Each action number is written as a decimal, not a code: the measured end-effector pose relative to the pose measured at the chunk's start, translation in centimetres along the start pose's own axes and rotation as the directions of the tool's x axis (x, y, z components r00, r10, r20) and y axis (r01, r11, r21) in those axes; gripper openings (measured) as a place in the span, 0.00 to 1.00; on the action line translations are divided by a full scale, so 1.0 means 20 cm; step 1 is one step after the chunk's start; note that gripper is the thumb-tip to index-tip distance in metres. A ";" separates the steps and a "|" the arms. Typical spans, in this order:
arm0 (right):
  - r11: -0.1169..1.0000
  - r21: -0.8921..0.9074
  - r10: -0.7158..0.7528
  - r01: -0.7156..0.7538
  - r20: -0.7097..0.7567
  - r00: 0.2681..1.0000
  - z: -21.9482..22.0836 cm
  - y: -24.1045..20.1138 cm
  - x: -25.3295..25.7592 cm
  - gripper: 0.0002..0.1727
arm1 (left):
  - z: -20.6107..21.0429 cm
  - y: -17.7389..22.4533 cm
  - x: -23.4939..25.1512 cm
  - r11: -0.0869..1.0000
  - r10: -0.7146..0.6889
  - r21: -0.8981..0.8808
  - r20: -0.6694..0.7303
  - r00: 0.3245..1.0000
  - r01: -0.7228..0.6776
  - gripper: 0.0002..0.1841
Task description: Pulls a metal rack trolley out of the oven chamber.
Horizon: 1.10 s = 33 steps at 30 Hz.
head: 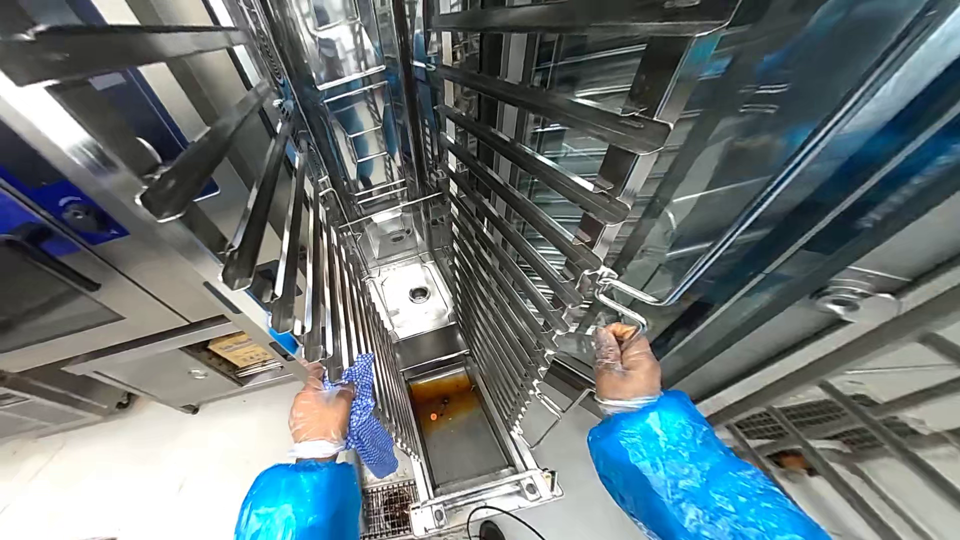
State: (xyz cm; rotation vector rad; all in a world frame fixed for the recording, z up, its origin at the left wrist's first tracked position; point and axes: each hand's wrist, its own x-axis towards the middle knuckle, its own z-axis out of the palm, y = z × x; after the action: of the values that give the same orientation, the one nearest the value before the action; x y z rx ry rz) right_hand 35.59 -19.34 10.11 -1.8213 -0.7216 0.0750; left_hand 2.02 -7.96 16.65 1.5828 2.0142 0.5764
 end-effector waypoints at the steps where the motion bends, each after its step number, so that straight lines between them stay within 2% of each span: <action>1: 1.000 0.006 -0.011 0.011 -0.006 1.000 -0.01 0.02 0.01 0.16 | 0.01 0.00 -0.01 1.000 0.004 -0.001 -0.005 1.000 -0.004 0.27; 6: 0.998 0.041 -0.046 0.047 -0.007 0.999 -0.06 0.08 -0.01 0.16 | 0.01 -0.02 -0.08 1.000 0.014 0.013 -0.005 1.000 -0.013 0.25; 12: 0.998 -0.011 -0.054 0.054 -0.040 0.998 -0.04 0.06 -0.04 0.17 | 0.01 -0.02 -0.07 0.999 0.026 0.035 -0.004 1.000 -0.026 0.24; 17: 0.994 -0.061 0.092 -0.091 0.005 0.996 -0.05 -0.05 -0.06 0.19 | -0.01 -0.01 -0.08 0.997 0.055 0.045 0.019 0.998 -0.056 0.27; 20: 0.990 -0.090 0.114 -0.113 0.005 0.993 -0.07 -0.11 -0.08 0.21 | -0.02 -0.03 -0.09 0.994 0.079 0.076 0.026 0.997 -0.081 0.30; 23: 0.982 -0.105 0.163 -0.158 0.038 0.986 -0.09 -0.14 -0.12 0.23 | -0.03 -0.07 -0.10 0.992 0.120 0.023 0.026 0.992 -0.121 0.29; 33: 0.980 -0.088 0.185 -0.181 0.038 0.982 -0.20 -0.13 -0.17 0.23 | -0.07 -0.05 -0.23 0.996 0.094 0.007 0.047 0.994 -0.094 0.32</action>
State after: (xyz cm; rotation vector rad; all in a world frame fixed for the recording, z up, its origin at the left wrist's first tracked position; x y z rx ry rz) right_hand 33.26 -23.91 12.90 -1.9688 -0.5954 0.2113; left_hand 1.27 -12.62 17.76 1.6885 1.9194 0.5605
